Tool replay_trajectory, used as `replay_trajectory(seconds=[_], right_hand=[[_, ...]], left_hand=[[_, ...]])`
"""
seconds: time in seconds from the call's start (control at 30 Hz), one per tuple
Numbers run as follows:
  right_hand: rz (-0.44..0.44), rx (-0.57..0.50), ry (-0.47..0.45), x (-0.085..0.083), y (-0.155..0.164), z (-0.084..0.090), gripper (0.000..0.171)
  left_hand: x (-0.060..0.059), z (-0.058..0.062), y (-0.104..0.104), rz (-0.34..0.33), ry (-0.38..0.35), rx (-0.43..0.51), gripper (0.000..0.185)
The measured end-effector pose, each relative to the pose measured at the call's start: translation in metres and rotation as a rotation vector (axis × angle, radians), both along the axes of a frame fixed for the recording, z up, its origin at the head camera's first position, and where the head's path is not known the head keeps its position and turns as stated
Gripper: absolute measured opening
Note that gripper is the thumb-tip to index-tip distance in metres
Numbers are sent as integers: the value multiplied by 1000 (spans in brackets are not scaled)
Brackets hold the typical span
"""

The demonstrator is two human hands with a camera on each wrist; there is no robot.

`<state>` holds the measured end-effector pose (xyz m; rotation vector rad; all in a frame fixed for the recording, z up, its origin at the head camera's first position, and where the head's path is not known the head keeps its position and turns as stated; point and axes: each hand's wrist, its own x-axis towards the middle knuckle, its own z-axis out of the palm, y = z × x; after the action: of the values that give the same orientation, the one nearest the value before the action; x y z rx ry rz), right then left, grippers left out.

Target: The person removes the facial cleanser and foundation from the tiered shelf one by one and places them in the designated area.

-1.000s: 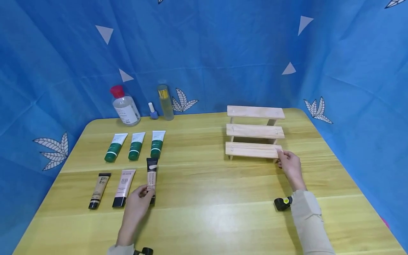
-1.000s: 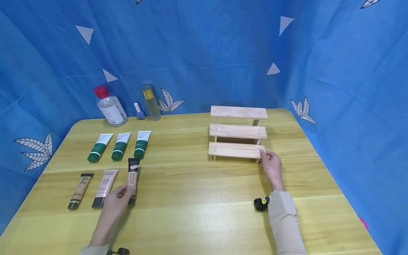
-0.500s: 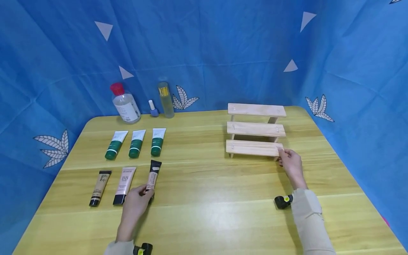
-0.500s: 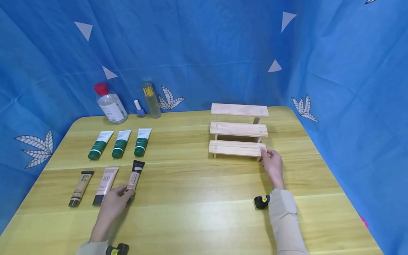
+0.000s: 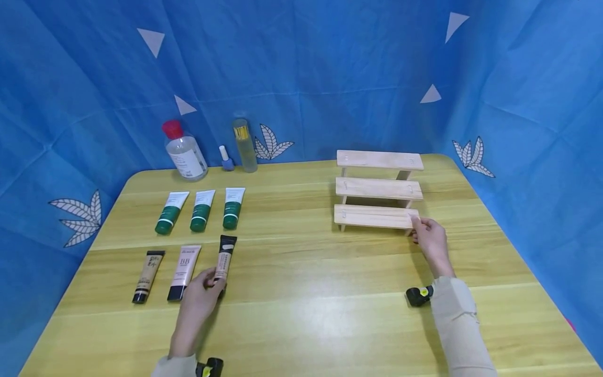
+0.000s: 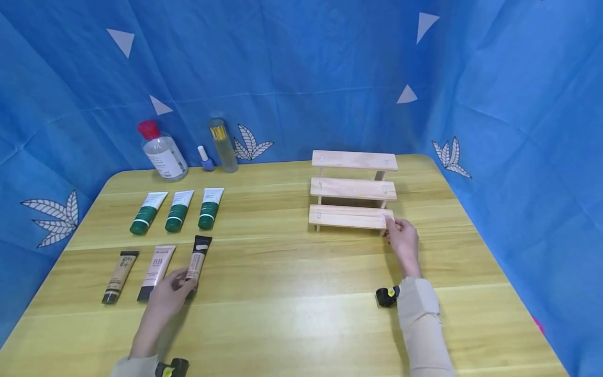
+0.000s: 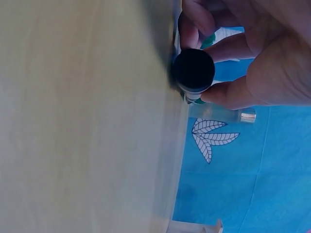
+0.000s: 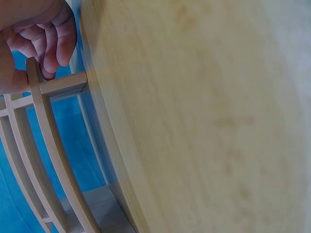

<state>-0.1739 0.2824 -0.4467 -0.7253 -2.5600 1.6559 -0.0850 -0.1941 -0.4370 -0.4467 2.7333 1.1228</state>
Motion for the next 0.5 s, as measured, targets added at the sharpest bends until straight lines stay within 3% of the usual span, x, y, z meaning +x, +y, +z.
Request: replay_trajectory(seconds=[0.33, 0.5], right_hand=[[1, -21, -6, -2, -1, 0, 62], [21, -17, -18, -4, -1, 0, 63]], left_hand=[[2, 5, -5, -4, 1, 38, 47], [4, 12, -8, 20, 72, 36, 44]])
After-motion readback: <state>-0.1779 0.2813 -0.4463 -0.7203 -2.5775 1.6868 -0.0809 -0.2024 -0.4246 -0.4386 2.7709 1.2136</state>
